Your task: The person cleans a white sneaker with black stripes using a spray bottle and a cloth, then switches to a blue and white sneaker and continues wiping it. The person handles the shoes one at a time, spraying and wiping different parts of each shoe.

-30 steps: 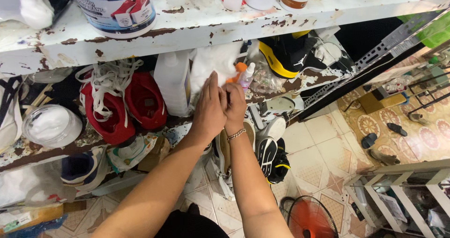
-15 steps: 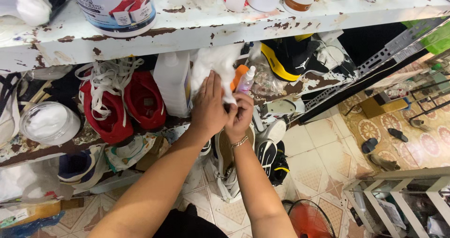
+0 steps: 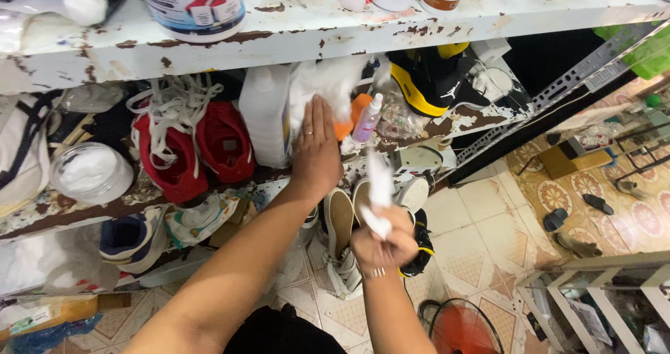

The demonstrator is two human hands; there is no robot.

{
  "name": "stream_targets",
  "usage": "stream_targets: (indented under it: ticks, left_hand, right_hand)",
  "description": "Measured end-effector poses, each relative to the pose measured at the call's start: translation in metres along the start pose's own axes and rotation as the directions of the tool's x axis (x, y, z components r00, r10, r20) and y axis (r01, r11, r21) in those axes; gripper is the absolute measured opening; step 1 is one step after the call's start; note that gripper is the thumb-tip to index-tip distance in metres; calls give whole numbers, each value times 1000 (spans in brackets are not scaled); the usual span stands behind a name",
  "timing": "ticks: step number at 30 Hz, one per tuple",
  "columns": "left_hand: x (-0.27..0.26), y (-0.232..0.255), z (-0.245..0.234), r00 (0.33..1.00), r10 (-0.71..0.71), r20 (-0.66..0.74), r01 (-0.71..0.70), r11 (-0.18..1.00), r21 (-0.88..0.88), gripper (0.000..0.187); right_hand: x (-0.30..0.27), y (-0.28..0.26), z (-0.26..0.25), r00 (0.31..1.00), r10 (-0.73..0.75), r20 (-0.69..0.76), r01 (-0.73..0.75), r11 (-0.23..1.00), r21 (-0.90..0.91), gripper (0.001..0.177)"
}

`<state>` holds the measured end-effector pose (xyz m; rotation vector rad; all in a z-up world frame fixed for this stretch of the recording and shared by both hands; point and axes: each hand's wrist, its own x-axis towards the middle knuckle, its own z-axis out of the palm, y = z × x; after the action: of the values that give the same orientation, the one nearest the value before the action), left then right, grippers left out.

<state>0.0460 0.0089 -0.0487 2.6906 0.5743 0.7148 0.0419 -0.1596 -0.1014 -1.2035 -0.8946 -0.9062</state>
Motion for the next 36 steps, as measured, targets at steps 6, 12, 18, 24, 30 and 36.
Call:
stream_targets:
  ticks: [6,12,18,24,30,36]
  left_hand:
    - [-36,4,-34,965,248,-82,-252,967,-38,74]
    - [-25,-20,-72,658,-9,-753,-34,999,-42,92]
    - [-9,-18,-112,763,-497,-414,242,813,-529,67]
    - [-68,23,-130,800,24,-600,-341,840,-422,45]
    - [-92,46,-146,762,307,-570,-505,833,-227,48]
    - [-95,41,-153,694,510,-507,-570,821,46,30]
  right_hand:
    - [-7,-65,-34,888,440,-131,-449,893,-43,17]
    - [-40,-72,-61,676,737,-25,-729,673,121,14]
    - [-25,-92,-63,629,776,47,-770,612,182,19]
    - [27,-115,-43,607,794,2,-774,591,226,29]
    - [64,-131,-40,645,763,43,-760,634,143,23]
    - [72,-136,-37,586,807,73,-810,579,97,30]
